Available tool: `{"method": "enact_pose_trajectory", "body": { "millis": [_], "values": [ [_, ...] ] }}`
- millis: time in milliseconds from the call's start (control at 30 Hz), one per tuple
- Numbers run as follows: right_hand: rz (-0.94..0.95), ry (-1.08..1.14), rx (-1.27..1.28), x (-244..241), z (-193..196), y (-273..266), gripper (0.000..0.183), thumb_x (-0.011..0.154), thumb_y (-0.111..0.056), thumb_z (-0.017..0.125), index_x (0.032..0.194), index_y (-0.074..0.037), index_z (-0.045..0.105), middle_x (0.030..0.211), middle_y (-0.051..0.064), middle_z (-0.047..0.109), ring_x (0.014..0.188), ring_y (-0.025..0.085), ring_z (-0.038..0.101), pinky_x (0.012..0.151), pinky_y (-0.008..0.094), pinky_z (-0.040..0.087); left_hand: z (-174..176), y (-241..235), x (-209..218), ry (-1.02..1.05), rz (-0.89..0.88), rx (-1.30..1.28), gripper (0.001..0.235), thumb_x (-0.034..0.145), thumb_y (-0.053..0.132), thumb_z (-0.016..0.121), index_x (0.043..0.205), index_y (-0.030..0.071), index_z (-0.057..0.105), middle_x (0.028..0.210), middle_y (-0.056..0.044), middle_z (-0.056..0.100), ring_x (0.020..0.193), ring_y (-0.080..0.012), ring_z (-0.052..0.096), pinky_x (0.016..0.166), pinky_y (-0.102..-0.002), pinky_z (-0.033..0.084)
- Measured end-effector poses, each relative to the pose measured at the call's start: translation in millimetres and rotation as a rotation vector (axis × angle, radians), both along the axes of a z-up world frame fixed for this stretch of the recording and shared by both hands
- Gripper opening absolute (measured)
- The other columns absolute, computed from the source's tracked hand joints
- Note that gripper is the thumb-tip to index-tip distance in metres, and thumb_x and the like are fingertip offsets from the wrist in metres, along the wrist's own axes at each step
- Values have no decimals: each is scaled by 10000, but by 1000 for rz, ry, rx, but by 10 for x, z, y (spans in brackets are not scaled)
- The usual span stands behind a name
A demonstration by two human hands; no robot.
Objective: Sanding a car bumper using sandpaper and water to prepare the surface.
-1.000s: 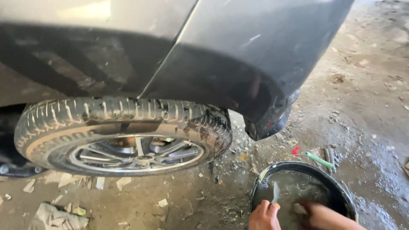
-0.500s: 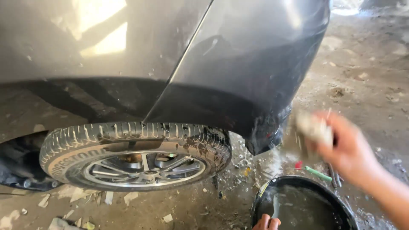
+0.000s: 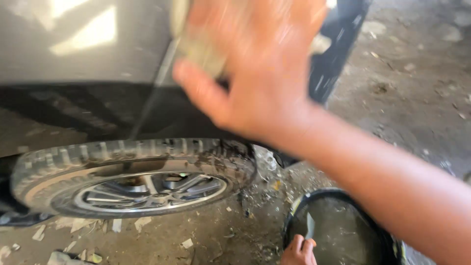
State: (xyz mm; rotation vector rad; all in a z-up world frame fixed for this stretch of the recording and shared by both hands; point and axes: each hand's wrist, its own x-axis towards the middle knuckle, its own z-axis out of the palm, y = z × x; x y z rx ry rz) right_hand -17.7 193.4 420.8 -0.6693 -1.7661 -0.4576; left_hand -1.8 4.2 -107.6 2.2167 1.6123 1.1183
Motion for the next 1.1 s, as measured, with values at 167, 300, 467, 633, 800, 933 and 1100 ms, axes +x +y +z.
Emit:
{"method": "enact_pose_trajectory", "body": {
  "millis": [167,300,467,633,800,933,1100],
  "values": [
    [13,-160,299,458,-866,180,162,842,-158,863,849,-148,701,1117,63,655,1020,285,512,869,503,347,498,-25,19,36,80,-98,225,734,88,685,922,212,685,847,-37,535,612,-293,604,533,-441,503],
    [-7,-244,-48,1069,-1790,179,203,786,-162,832,887,-88,672,1108,109,620,1005,322,538,859,497,426,558,-45,15,38,90,-87,309,705,41,694,962,211,676,874,-27,550,614,-282,611,562,-422,518],
    [58,5,-924,1839,-3123,-660,199,821,-109,743,989,-88,637,938,47,606,718,204,587,617,346,500,407,-30,21,30,73,-58,276,720,55,688,949,208,681,871,-35,552,603,-304,608,547,-440,515],
    [-266,-398,-1568,2469,-4910,-1397,177,785,-334,702,912,-217,665,845,36,751,772,315,702,702,433,561,406,-28,29,48,44,-56,255,726,54,692,943,187,684,880,-48,546,640,-314,610,578,-436,517],
    [-210,-804,-1935,2667,-5670,-1415,245,802,-308,683,992,-154,709,911,45,755,838,293,725,715,414,578,170,-31,107,94,178,-14,297,650,39,664,844,259,709,798,-2,540,546,-285,585,496,-410,491],
    [79,-447,-1858,2507,-3988,-975,261,804,-361,772,998,-195,724,916,-17,783,772,212,711,738,351,583,49,-40,-21,96,36,-101,342,668,13,653,920,236,714,912,-10,597,634,-282,657,545,-374,553],
    [367,-5,-1088,2095,-2238,-451,255,853,-182,734,1079,-99,646,974,59,658,834,239,688,706,385,559,62,-33,9,114,47,-56,344,635,-12,624,854,239,709,849,-14,585,625,-279,642,573,-357,547]
  ]
}}
